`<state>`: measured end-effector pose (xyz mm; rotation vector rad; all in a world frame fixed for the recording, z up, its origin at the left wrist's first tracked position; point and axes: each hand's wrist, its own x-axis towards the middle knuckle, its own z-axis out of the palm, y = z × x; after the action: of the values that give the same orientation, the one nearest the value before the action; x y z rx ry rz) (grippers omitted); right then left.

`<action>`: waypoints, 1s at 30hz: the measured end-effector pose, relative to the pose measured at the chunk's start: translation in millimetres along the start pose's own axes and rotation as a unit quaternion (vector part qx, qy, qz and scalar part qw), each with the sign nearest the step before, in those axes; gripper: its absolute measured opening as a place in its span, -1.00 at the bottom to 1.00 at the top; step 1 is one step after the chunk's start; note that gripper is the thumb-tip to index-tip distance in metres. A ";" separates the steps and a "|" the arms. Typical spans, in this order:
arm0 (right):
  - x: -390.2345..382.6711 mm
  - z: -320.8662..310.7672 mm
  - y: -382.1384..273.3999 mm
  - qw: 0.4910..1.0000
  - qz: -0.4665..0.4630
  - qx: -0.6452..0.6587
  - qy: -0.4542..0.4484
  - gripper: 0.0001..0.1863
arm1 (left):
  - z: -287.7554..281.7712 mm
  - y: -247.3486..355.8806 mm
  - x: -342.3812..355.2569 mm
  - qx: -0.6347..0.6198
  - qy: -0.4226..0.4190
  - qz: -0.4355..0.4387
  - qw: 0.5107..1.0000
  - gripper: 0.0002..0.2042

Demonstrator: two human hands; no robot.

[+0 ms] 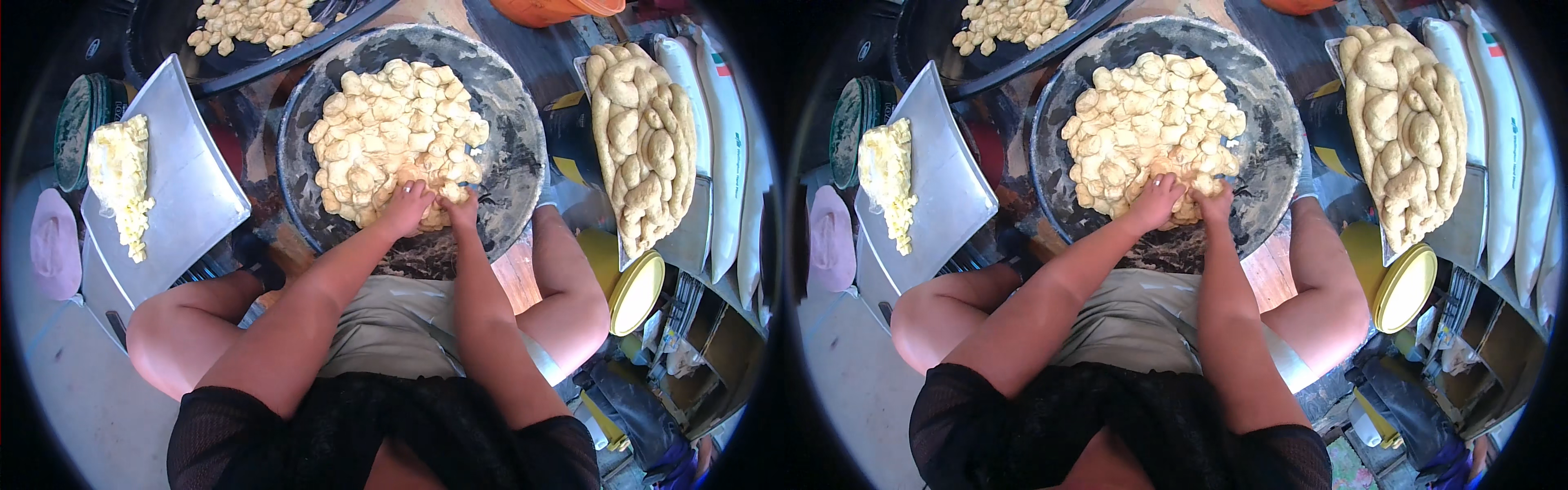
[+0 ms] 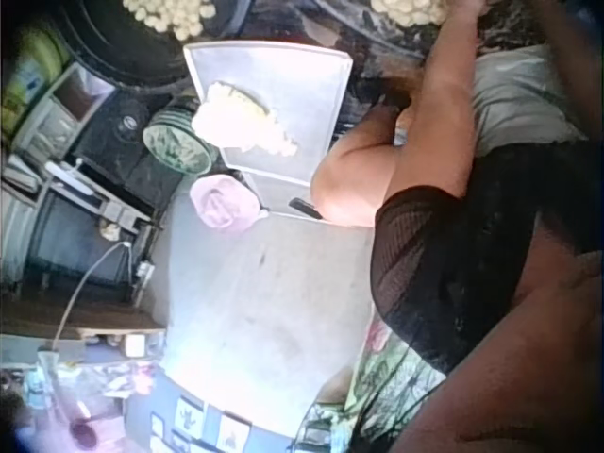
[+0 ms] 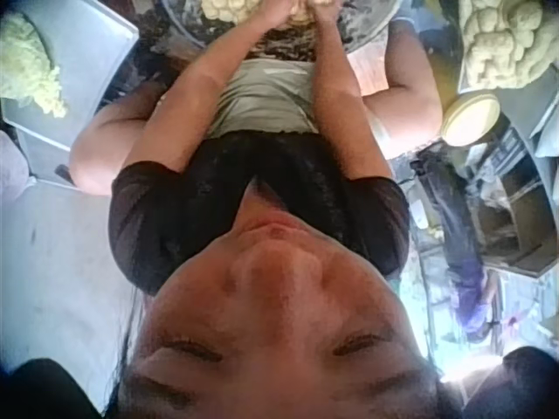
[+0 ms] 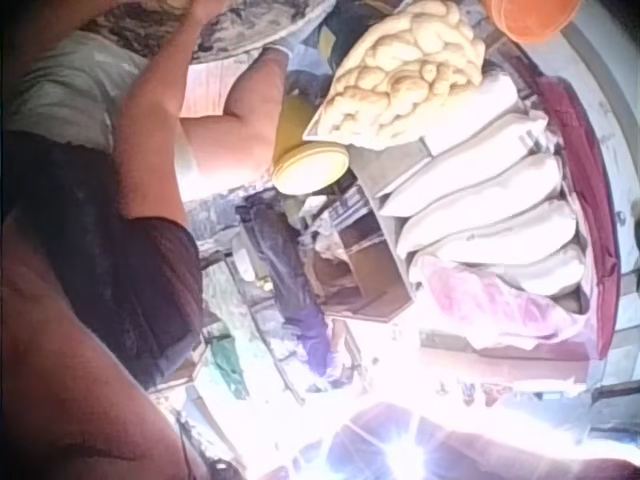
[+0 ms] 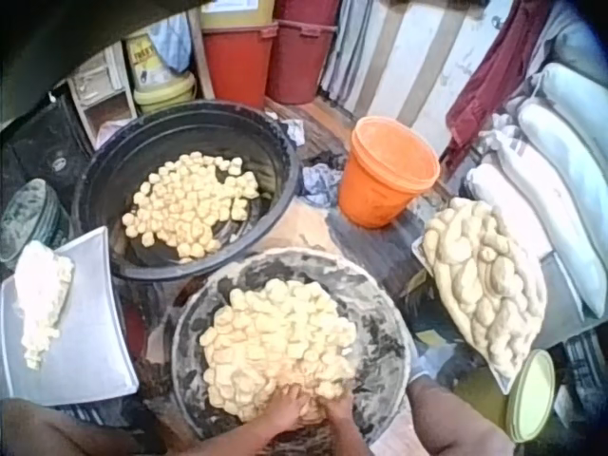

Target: The person wraps dough around pieces of filling to form dough balls by hand and presses dough pieces in a bowl.

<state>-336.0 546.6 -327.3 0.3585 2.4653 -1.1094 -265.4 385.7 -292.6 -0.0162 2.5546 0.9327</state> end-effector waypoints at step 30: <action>-98.1 -8.4 -101.8 0.965 -0.008 0.254 -0.063 -0.27 | -67.1 30.1 -65.0 -0.260 0.213 0.042 0.941 -0.61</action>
<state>-291.5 480.5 -210.1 0.4000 2.0502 -1.7112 -236.2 359.1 -202.8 -0.2951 2.6049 1.7820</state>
